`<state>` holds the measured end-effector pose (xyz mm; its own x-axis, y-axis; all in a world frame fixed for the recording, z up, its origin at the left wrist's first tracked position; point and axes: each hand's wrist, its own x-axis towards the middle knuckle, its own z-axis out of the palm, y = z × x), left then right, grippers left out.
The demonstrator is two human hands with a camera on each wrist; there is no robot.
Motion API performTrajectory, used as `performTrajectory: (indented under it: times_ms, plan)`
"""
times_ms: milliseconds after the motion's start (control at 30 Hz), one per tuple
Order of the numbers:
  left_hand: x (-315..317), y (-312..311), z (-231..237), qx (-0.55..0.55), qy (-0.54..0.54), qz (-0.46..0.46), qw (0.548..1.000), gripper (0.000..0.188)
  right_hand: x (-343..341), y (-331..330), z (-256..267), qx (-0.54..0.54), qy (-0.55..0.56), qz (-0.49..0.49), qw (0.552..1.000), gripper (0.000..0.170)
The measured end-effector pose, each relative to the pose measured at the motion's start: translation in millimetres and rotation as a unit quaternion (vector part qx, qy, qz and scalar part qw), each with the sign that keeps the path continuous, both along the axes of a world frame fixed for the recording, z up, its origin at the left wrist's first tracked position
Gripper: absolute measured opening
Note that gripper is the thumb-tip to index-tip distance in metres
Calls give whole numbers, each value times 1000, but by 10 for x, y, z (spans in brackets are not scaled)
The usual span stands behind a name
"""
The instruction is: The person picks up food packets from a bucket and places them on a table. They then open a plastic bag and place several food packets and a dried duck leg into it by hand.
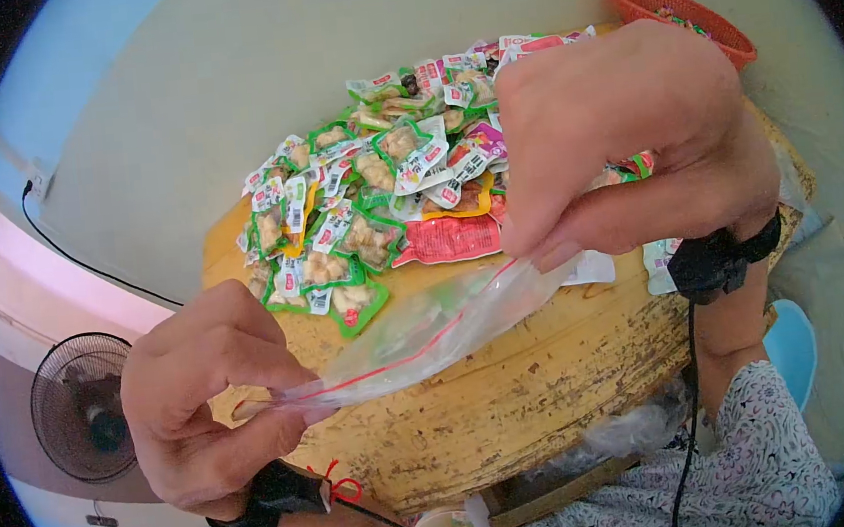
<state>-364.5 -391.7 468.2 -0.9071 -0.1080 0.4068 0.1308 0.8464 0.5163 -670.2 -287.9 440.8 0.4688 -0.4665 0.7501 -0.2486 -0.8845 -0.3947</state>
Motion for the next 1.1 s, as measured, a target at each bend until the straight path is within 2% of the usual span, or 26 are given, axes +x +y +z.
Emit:
performTrajectory:
  times_ms: [67,133,300,333,400,500,600,733,833,967,1000,1067,1100]
  plan:
    - [4,8,-5,-7,1,6,1000,17,-66,-57,-11,-2,9,22,1000,14]
    - [14,33,-45,-9,21,24,999,16,-113,-37,26,22,41,0,999,15]
    - [-59,179,0,27,39,182,982,12,-95,91,141,124,65,-147,979,20]
    - [-83,187,22,40,38,212,976,12,-111,67,124,118,68,-153,979,18]
    - [-138,116,-62,46,82,225,970,13,-139,0,63,104,74,-167,978,16]
    - [-194,125,-88,86,140,249,954,14,-114,26,122,160,47,-231,959,10]
    - [-187,154,-53,117,184,241,946,14,-96,9,109,117,-37,-215,969,14]
    - [-172,77,-74,160,217,243,932,17,-43,-144,22,145,-99,-199,964,14]
    - [-178,-38,-131,179,196,277,923,22,-2,-276,-70,178,-143,-163,960,12]
    - [-239,18,-105,121,203,297,925,25,-2,-236,-37,184,-111,-173,961,9]
    - [-294,68,-88,0,219,317,923,26,2,-243,-52,170,-95,-184,963,10]
    - [-430,199,-78,-237,239,345,876,29,39,-217,-52,153,-79,-197,965,10]
    - [-525,303,-97,-275,232,353,864,32,81,-189,-41,151,-79,-198,965,10]
